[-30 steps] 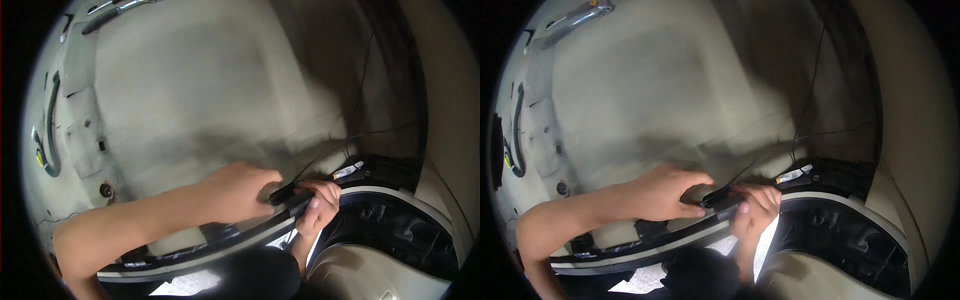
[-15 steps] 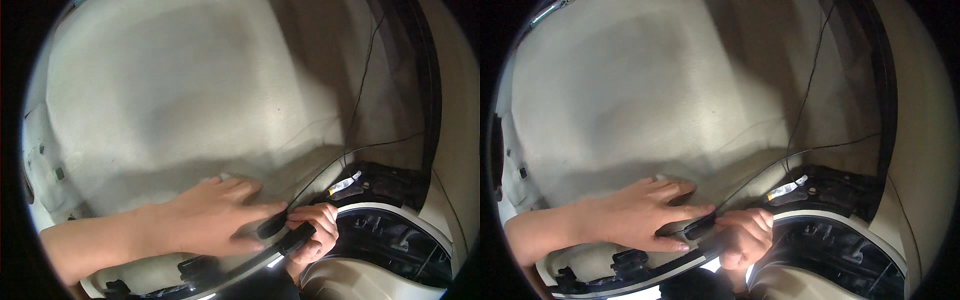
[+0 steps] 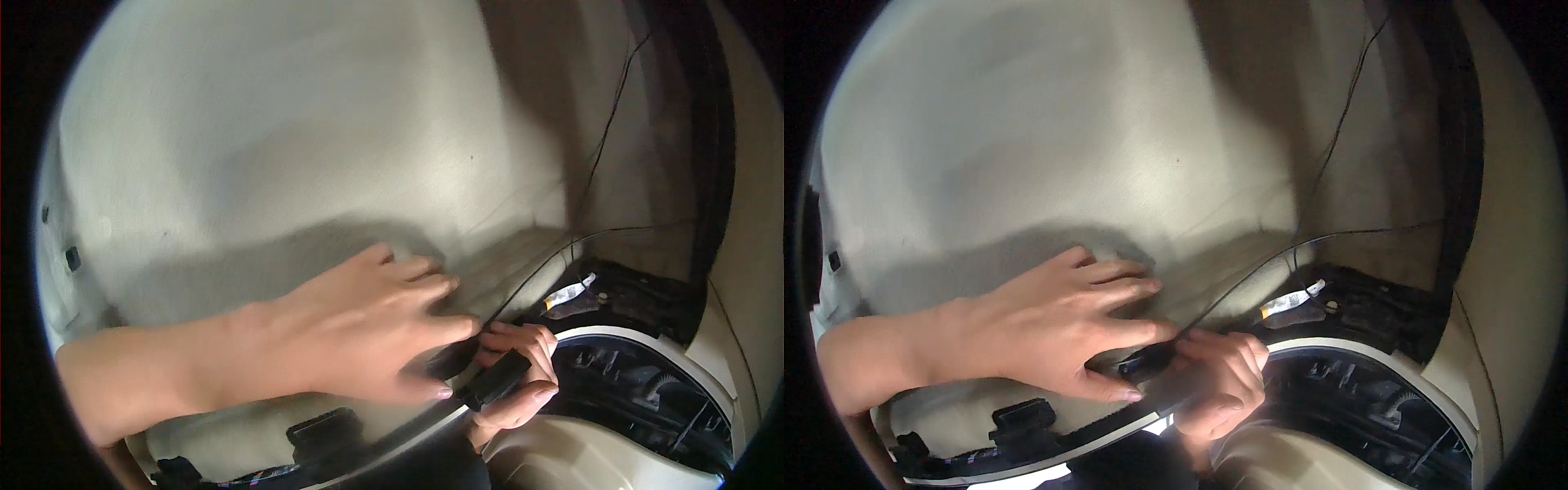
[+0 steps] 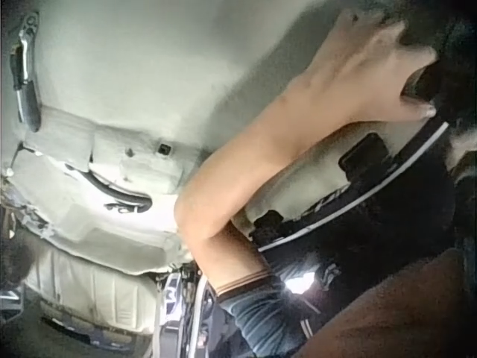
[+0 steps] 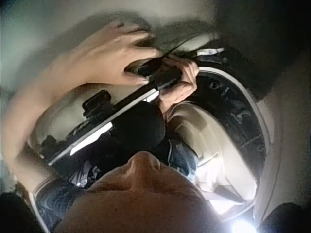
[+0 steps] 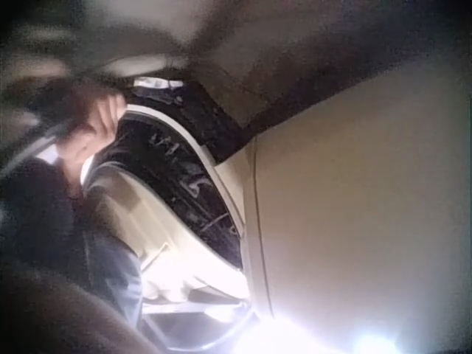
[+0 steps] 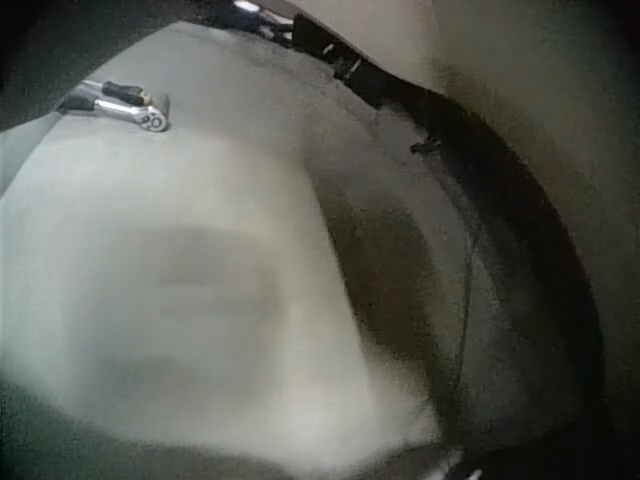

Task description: Replacing or repairing interior trim and wiring components in a vehicle.

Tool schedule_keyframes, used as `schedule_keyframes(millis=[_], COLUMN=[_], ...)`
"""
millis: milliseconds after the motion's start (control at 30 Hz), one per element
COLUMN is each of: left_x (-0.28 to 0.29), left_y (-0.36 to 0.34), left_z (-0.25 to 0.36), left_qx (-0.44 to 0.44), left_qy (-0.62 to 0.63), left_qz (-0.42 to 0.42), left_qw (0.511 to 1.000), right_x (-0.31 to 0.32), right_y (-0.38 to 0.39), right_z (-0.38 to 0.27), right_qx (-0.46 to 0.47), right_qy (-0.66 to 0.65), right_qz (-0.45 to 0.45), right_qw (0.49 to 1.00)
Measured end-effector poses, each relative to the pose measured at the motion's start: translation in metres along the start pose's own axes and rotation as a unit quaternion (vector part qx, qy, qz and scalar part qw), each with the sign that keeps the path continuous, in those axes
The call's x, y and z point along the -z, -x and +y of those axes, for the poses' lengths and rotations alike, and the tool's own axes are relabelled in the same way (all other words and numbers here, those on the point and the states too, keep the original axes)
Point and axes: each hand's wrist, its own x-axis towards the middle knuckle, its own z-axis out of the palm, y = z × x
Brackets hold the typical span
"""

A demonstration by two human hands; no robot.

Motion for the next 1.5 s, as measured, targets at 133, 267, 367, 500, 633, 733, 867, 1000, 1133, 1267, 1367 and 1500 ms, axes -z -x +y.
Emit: schedule_keyframes(millis=[133, 267, 367, 500, 633, 733, 867, 1000, 1133, 1267, 1367, 1500], left_x=[-0.008, -0.013, -0.021, -0.028, -0.02, -0.015, -0.021, -0.026, -0.023, -0.016, -0.018, -0.024], left_y=[0.004, 0.007, 0.009, 0.008, 0.004, 0.006, 0.004, 0.002, 0.002, -0.001, 0.0, 0.001], left_z=[-0.002, 0.0, -0.001, -0.003, 0.0, -0.001, -0.006, -0.011, -0.01, -0.006, -0.007, -0.009], left_qx=[-0.001, 0.003, -0.002, -0.002, 0.002, 0.003, -0.027, -0.051, -0.04, -0.02, -0.014, -0.009], left_qy=[-0.001, -0.007, -0.001, 0.009, 0.002, -0.016, -0.011, 0.029, 0.045, 0.035, 0.066, 0.085], left_qz=[0.032, 0.051, 0.059, 0.053, 0.029, 0.022, 0.067, 0.086, 0.079, 0.056, 0.054, 0.057], left_qw=[0.999, 0.999, 0.998, 0.999, 1.0, 1.0, 0.997, 0.995, 0.995, 0.998, 0.996, 0.995], right_x=[-0.001, 0.0, 0.001, -0.003, -0.003, -0.007, -0.003, 0.001, 0.011, 0.021, 0.025, -0.002], right_y=[-0.002, -0.004, 0.002, 0.005, 0.005, 0.007, 0.012, 0.016, 0.011, 0.01, 0.003, 0.008], right_z=[0.0, -0.001, 0.005, 0.01, 0.01, 0.011, 0.013, 0.015, 0.027, 0.031, 0.029, 0.008], right_qx=[-0.013, -0.02, -0.006, 0.023, 0.047, 0.055, 0.054, 0.035, 0.081, 0.106, 0.104, 0.031], right_qy=[0.004, 0.013, 0.01, -0.02, -0.04, -0.045, -0.062, -0.042, -0.089, -0.123, -0.119, -0.037], right_qz=[-0.019, -0.008, -0.01, 0.016, 0.038, 0.038, 0.041, 0.022, -0.02, -0.105, -0.136, 0.02], right_qw=[1.0, 1.0, 1.0, 0.999, 0.997, 0.997, 0.996, 0.998, 0.992, 0.981, 0.978, 0.999])
